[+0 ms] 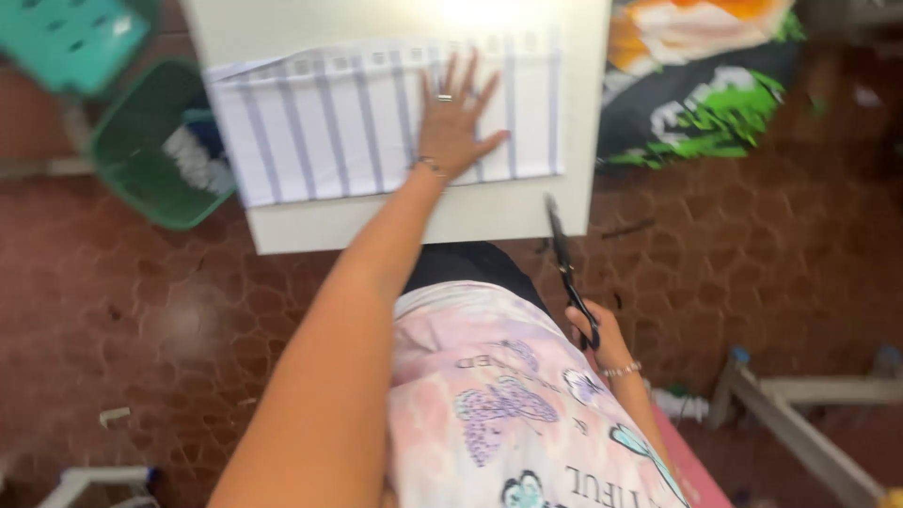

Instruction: Cutting strips of fabric along marked lines using scissors and handling small fabric pieces in a sewing environment.

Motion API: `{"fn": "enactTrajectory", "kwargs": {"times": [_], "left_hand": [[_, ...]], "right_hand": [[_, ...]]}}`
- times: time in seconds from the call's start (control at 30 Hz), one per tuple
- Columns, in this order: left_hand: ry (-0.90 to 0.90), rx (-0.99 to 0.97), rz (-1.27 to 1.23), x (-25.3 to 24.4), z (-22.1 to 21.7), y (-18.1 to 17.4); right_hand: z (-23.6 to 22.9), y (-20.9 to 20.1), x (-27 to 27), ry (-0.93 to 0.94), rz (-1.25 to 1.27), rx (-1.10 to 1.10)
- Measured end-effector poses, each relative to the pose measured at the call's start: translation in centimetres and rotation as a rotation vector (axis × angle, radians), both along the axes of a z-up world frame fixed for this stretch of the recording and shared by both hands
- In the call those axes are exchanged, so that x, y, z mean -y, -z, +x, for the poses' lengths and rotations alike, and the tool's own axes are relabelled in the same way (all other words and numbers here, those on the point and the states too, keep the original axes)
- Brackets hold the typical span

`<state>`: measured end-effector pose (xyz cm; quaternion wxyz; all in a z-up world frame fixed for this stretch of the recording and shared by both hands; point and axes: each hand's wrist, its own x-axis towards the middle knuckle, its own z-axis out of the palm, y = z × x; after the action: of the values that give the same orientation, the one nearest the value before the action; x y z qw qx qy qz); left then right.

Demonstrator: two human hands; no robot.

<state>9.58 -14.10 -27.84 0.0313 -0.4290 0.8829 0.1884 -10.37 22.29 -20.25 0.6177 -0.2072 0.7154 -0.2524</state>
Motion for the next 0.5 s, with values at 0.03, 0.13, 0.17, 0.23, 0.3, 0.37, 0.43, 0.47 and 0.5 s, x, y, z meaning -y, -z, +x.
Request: {"fn": "enactTrajectory", "kwargs": {"times": [0.03, 0.13, 0.17, 0.23, 0.3, 0.37, 0.43, 0.47, 0.5], "left_hand": [[0.021, 0.105, 0.096, -0.2, -0.8, -1.5], [0.011, 0.142, -0.054, -1.9, -0.2, -1.0], [0.004, 0.145, -0.049, -2.2, 0.7, -1.7], [-0.041, 0.211, 0.073, -3.1, 1.4, -2.9], [-0.083, 0.158, -0.004, -3.4, 3.2, 0.2], [-0.105, 0.095, -0.066, -3.6, 4.2, 2.7], [-0.234, 0.039, -0.152, -3.2, 5.5, 3.8], [-0.209, 0.024, -0.138, -2.6, 5.4, 1.9], [-0.196, 0.124, -0.043, -1.8, 5.4, 0.0]], "right_hand": [[0.0, 0.3, -0.4, 0.101, 0.029, 0.045], [0.1, 1.1, 0.2, -0.033, 0.072, -0.053], [0.3, 1.2, 0.9, -0.040, 0.076, -0.050], [0.7, 1.1, 1.6, -0.062, 0.076, -0.114], [1.8, -0.3, 3.8, -0.042, 0.112, -0.096], [2.0, 0.3, 3.6, 0.001, 0.160, -0.082], [1.8, 2.7, 1.4, 0.087, -0.048, 0.098], [2.1, 2.3, 1.8, 0.114, -0.037, 0.082], [2.4, 1.9, 2.3, 0.065, -0.031, 0.057]]}}
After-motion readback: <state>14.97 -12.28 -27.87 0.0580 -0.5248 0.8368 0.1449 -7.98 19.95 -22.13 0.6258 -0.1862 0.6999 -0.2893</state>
